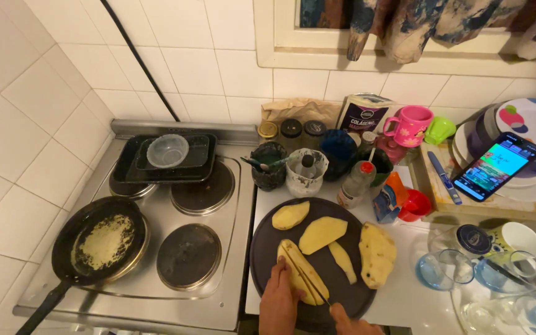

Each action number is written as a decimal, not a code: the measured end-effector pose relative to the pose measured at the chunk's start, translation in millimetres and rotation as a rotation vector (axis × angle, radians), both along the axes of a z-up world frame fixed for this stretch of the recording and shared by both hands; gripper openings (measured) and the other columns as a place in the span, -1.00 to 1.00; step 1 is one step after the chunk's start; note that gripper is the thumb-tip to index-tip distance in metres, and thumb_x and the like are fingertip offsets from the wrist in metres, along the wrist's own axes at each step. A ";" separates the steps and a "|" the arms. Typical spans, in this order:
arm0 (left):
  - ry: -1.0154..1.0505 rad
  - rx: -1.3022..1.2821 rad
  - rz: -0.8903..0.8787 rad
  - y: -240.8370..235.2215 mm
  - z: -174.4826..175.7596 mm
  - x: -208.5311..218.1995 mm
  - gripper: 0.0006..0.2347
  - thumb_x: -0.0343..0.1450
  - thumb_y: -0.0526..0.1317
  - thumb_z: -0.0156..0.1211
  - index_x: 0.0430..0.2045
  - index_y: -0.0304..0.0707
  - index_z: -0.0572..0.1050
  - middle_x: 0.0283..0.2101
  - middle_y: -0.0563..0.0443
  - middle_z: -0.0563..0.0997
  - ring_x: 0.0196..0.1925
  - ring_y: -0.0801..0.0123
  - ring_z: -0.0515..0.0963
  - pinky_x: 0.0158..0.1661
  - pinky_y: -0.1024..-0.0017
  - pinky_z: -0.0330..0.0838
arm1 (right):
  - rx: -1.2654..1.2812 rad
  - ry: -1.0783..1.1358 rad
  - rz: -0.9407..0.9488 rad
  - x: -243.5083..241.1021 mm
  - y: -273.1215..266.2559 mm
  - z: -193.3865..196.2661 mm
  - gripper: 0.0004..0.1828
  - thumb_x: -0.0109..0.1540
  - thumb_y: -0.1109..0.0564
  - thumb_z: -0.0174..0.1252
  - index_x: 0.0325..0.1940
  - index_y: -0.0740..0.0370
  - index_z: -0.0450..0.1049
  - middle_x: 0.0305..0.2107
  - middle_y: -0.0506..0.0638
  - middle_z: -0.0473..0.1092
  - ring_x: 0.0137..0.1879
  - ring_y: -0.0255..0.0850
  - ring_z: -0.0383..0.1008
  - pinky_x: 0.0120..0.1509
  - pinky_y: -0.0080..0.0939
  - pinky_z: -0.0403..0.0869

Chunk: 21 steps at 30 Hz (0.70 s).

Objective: Cutting peeled potatoes into sticks on a cutting board using a knife.

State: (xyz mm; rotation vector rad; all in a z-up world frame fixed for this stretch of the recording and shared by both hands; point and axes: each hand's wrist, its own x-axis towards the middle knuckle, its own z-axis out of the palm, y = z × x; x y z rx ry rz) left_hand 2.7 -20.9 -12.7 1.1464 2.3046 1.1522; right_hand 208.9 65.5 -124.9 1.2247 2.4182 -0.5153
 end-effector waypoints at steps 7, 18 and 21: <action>0.097 0.087 -0.018 -3.9 -0.1 -2.9 -0.48 0.29 -0.42 0.12 0.22 -0.43 0.31 0.30 -0.18 0.37 0.22 -0.10 0.48 0.06 0.21 0.47 | -0.005 0.227 0.199 -76.3 10.3 105.0 -0.48 0.21 0.03 0.04 0.25 0.00 0.11 -0.42 0.28 0.52 -0.28 0.31 0.59 -0.17 0.39 0.53; 0.081 0.014 -0.038 -3.7 1.8 0.2 -0.56 0.42 -0.29 0.09 0.23 -0.40 0.28 0.22 -0.20 0.39 0.10 -0.11 0.50 -0.03 0.15 0.51 | -0.068 0.282 0.249 -126.4 13.5 175.8 -0.69 0.31 0.09 -0.13 0.14 -0.04 0.30 -0.30 0.25 0.53 -0.18 0.29 0.56 -0.09 0.31 0.53; 0.089 0.004 -0.039 1.3 -10.6 -1.5 -0.58 0.42 -0.27 0.10 0.21 -0.37 0.31 0.21 -0.17 0.39 0.07 -0.10 0.50 -0.05 0.14 0.50 | -0.056 0.276 0.274 -123.3 20.1 174.6 -0.71 0.30 0.09 -0.12 0.12 -0.02 0.30 -0.28 0.25 0.53 -0.18 0.30 0.57 -0.08 0.31 0.53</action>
